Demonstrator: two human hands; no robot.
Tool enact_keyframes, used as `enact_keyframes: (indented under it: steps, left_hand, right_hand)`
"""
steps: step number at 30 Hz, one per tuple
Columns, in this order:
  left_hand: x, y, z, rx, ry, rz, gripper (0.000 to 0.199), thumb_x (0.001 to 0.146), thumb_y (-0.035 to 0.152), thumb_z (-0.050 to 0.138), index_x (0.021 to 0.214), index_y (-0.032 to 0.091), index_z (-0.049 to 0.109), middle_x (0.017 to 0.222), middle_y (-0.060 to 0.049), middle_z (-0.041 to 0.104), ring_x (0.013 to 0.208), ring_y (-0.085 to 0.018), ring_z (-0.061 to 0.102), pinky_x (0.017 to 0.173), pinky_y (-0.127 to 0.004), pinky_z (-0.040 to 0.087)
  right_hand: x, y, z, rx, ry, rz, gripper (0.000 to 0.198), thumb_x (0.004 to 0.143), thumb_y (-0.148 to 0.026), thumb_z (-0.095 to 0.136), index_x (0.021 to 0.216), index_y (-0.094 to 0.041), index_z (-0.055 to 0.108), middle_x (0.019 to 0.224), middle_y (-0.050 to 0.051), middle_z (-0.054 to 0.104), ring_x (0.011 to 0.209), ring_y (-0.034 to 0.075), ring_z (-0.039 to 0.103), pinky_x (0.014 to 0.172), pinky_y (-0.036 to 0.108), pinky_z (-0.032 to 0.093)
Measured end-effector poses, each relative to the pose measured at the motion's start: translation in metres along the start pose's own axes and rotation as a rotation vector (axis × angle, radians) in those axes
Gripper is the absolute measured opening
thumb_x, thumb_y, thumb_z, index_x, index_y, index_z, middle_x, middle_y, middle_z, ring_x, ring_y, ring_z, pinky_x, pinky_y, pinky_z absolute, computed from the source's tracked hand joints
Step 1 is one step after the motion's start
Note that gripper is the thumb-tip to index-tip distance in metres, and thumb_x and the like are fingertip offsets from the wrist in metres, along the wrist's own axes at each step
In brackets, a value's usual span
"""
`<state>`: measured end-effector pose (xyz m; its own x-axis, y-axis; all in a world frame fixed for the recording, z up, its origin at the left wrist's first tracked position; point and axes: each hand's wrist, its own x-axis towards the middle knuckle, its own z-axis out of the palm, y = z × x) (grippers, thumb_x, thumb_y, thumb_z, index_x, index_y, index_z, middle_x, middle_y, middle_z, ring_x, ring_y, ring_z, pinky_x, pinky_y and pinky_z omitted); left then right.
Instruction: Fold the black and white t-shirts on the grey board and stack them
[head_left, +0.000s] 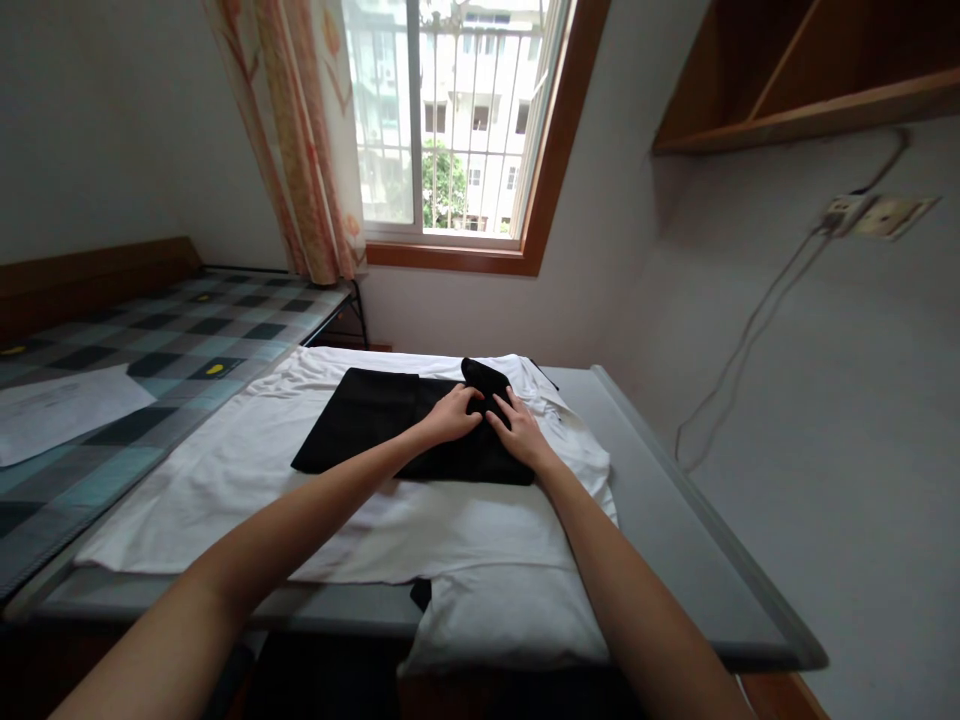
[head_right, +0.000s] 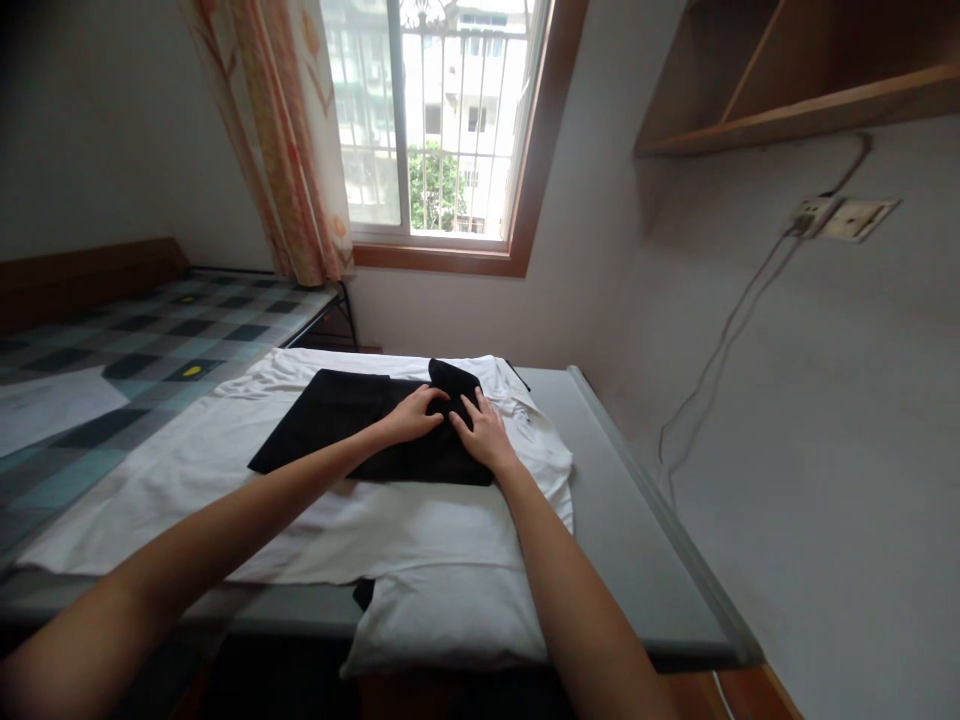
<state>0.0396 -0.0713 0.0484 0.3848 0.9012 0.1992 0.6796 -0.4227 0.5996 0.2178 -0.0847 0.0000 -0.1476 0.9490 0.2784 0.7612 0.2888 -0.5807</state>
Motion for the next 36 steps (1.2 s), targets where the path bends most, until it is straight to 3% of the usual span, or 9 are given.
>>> enact_keyframes:
  steps: [4, 7, 13, 17, 19, 23, 27, 32, 36]
  left_hand:
    - [-0.007, 0.008, -0.005, -0.09, 0.062, 0.038, 0.058, 0.076, 0.014, 0.061, 0.134, 0.016, 0.051, 0.135, -0.012, 0.052, 0.124, -0.024, 0.052, 0.108, -0.036, 0.041]
    - [-0.008, 0.009, -0.009, -0.232, 0.028, -0.063, 0.068, 0.07, 0.01, 0.067, 0.136, 0.013, 0.048, 0.137, -0.014, 0.05, 0.126, -0.025, 0.049, 0.107, -0.034, 0.042]
    - [-0.007, -0.006, -0.012, -0.584, -0.095, -0.41, 0.078, 0.066, 0.006, 0.068, 0.14, 0.019, 0.046, 0.123, -0.012, 0.06, 0.098, -0.023, 0.064, 0.07, -0.027, 0.057]
    - [-0.008, -0.018, -0.024, -0.685, -0.137, -0.467, 0.081, 0.069, 0.008, 0.066, 0.144, 0.022, 0.042, 0.116, -0.011, 0.063, 0.082, -0.019, 0.066, 0.056, -0.023, 0.053]
    - [-0.01, -0.025, -0.029, -0.625, -0.12, -0.456, 0.081, 0.067, 0.007, 0.068, 0.143, 0.022, 0.044, 0.118, -0.011, 0.063, 0.086, -0.02, 0.066, 0.059, -0.024, 0.054]
    - [-0.015, -0.04, -0.026, -0.493, -0.055, -0.398, 0.078, 0.063, 0.007, 0.073, 0.137, 0.018, 0.052, 0.129, -0.012, 0.058, 0.106, -0.024, 0.062, 0.08, -0.027, 0.055]
    - [-0.017, -0.047, -0.021, -0.44, -0.032, -0.336, 0.076, 0.066, 0.009, 0.072, 0.139, 0.019, 0.051, 0.138, -0.012, 0.052, 0.121, -0.026, 0.054, 0.096, -0.031, 0.05]
    - [-0.018, -0.046, -0.023, -0.393, -0.06, -0.348, 0.076, 0.069, 0.014, 0.073, 0.141, 0.021, 0.048, 0.14, -0.013, 0.049, 0.125, -0.027, 0.051, 0.101, -0.034, 0.047]
    - [-0.024, -0.039, -0.024, -0.17, 0.006, -0.325, 0.077, 0.063, 0.02, 0.079, 0.136, 0.02, 0.053, 0.144, -0.014, 0.038, 0.131, -0.032, 0.045, 0.109, -0.039, 0.039]
  right_hand:
    - [0.003, 0.003, -0.003, 0.17, 0.048, -0.078, 0.075, 0.09, -0.071, 0.03, 0.142, -0.022, 0.051, 0.157, 0.008, 0.031, 0.145, 0.028, 0.026, 0.119, 0.046, 0.021]
    - [0.004, 0.004, -0.002, 0.199, 0.039, -0.086, 0.078, 0.088, -0.074, 0.029, 0.141, -0.021, 0.051, 0.158, 0.008, 0.03, 0.146, 0.028, 0.023, 0.12, 0.046, 0.018]
    - [0.003, 0.006, -0.002, 0.167, -0.028, -0.08, 0.077, 0.086, -0.075, 0.036, 0.141, -0.024, 0.052, 0.159, 0.008, 0.026, 0.148, 0.031, 0.016, 0.119, 0.053, 0.016]
    - [-0.001, -0.002, -0.007, 0.137, -0.023, -0.201, 0.069, 0.089, -0.068, 0.042, 0.144, -0.027, 0.047, 0.16, 0.005, 0.022, 0.148, 0.028, 0.014, 0.119, 0.051, 0.016]
    - [-0.004, -0.007, -0.006, 0.075, -0.061, -0.232, 0.069, 0.087, -0.067, 0.046, 0.143, -0.025, 0.049, 0.16, 0.007, 0.023, 0.148, 0.03, 0.015, 0.119, 0.052, 0.018]
    - [-0.008, -0.013, -0.001, -0.012, -0.144, -0.225, 0.069, 0.085, -0.065, 0.053, 0.141, -0.024, 0.052, 0.158, 0.01, 0.029, 0.147, 0.033, 0.018, 0.117, 0.055, 0.022]
    - [-0.009, -0.015, -0.003, 0.013, -0.099, -0.231, 0.066, 0.089, -0.061, 0.05, 0.143, -0.024, 0.049, 0.158, 0.01, 0.027, 0.147, 0.032, 0.018, 0.117, 0.054, 0.022]
    - [-0.009, -0.015, -0.005, -0.008, -0.139, -0.208, 0.062, 0.088, -0.06, 0.051, 0.14, -0.025, 0.053, 0.157, 0.01, 0.031, 0.147, 0.032, 0.019, 0.116, 0.057, 0.023]
    - [-0.01, -0.013, -0.003, -0.01, -0.142, -0.204, 0.062, 0.087, -0.059, 0.054, 0.14, -0.026, 0.053, 0.156, 0.009, 0.034, 0.146, 0.033, 0.021, 0.115, 0.057, 0.024]
